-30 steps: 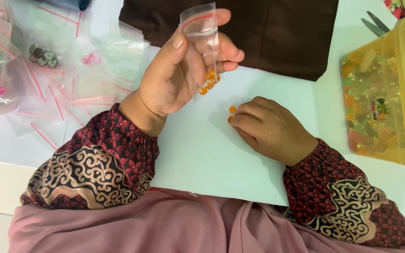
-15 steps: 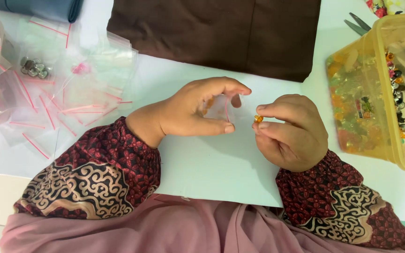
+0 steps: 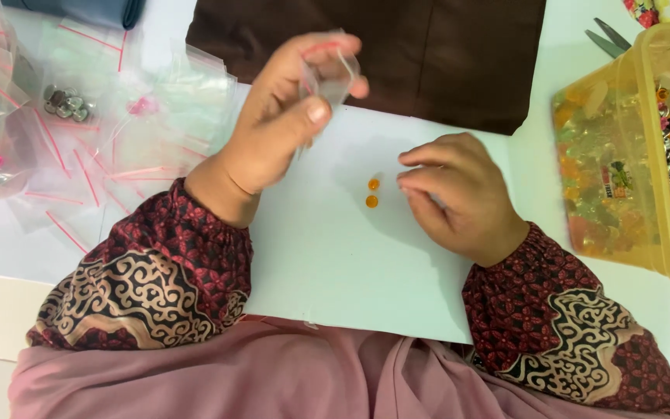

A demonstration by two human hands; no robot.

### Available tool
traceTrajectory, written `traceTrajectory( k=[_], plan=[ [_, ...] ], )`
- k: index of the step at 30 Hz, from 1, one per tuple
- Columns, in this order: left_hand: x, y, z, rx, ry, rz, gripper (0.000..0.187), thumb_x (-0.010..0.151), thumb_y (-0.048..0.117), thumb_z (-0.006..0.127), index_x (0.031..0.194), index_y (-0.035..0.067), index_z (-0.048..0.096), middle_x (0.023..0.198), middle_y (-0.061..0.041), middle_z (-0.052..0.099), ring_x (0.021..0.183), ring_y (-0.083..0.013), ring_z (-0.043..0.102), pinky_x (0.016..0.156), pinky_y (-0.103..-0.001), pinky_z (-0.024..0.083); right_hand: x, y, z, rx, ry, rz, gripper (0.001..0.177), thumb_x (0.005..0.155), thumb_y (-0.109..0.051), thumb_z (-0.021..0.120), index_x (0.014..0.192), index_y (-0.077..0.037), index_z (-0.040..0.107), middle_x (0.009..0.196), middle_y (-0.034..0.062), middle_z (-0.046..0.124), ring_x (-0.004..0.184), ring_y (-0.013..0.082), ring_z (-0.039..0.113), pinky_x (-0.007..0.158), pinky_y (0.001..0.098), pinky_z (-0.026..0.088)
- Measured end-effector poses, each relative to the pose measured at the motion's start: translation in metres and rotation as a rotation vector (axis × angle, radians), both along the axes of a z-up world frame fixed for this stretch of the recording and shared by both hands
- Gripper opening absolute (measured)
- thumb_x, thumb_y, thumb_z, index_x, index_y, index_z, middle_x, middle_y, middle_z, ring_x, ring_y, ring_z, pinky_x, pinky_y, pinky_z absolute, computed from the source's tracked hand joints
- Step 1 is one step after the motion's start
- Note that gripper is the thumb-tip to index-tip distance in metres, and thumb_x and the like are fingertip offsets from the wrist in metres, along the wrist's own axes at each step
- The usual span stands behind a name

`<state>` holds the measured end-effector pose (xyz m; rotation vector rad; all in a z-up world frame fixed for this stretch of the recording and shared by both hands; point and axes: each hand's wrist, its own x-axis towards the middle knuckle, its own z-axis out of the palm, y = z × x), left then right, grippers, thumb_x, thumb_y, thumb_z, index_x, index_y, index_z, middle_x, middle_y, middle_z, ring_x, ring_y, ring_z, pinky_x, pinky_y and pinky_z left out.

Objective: Sorting small decorative beads from a container and placing them into small resealable plastic bags

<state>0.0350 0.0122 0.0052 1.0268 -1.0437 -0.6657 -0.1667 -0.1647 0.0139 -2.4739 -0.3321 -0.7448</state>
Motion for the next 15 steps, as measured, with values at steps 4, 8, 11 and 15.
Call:
traceTrajectory(
  k=[4,8,11,15],
  plan=[
    [-0.007,-0.003,0.002,-0.052,0.059,-0.185,0.065,0.104,0.057,0.060,0.150,0.012,0.047,0.125,-0.015,0.067,0.114,-0.0175,0.064,0.088,-0.030,0.054,0.008,0.010,-0.005,-0.246,0.092,0.158,0.021,0.094,0.007,0.063,0.108,-0.008,0.071,0.124,0.0105,0.063,0.103,0.0336,0.060,0.092,0.0444,0.050],
    [0.004,-0.003,-0.004,-0.014,0.292,-0.185,0.081,0.097,0.067,0.067,0.148,0.009,0.046,0.123,-0.013,0.067,0.121,-0.0239,0.065,0.118,-0.044,0.051,0.008,0.020,-0.004,-0.335,0.077,0.166,0.019,0.098,0.007,0.067,0.111,-0.006,0.072,0.129,0.0151,0.063,0.106,0.0345,0.063,0.091,0.0441,0.053],
    [0.006,-0.001,-0.009,-0.122,0.397,-0.245,0.070,0.105,0.060,0.061,0.153,0.010,0.048,0.125,-0.008,0.070,0.129,-0.0240,0.065,0.123,-0.046,0.051,0.007,0.019,-0.009,-0.386,0.081,0.131,0.014,0.101,0.001,0.067,0.112,-0.007,0.072,0.127,0.0125,0.063,0.105,0.0313,0.061,0.090,0.0429,0.054],
    [0.008,-0.003,-0.011,-0.120,0.374,-0.287,0.074,0.104,0.064,0.065,0.153,0.012,0.048,0.127,-0.007,0.069,0.128,-0.0241,0.065,0.123,-0.048,0.049,0.007,0.014,-0.014,-0.341,0.193,0.177,0.036,0.092,0.015,0.058,0.122,-0.002,0.067,0.116,0.0109,0.063,0.093,0.0296,0.056,0.088,0.0438,0.052]
  ],
)
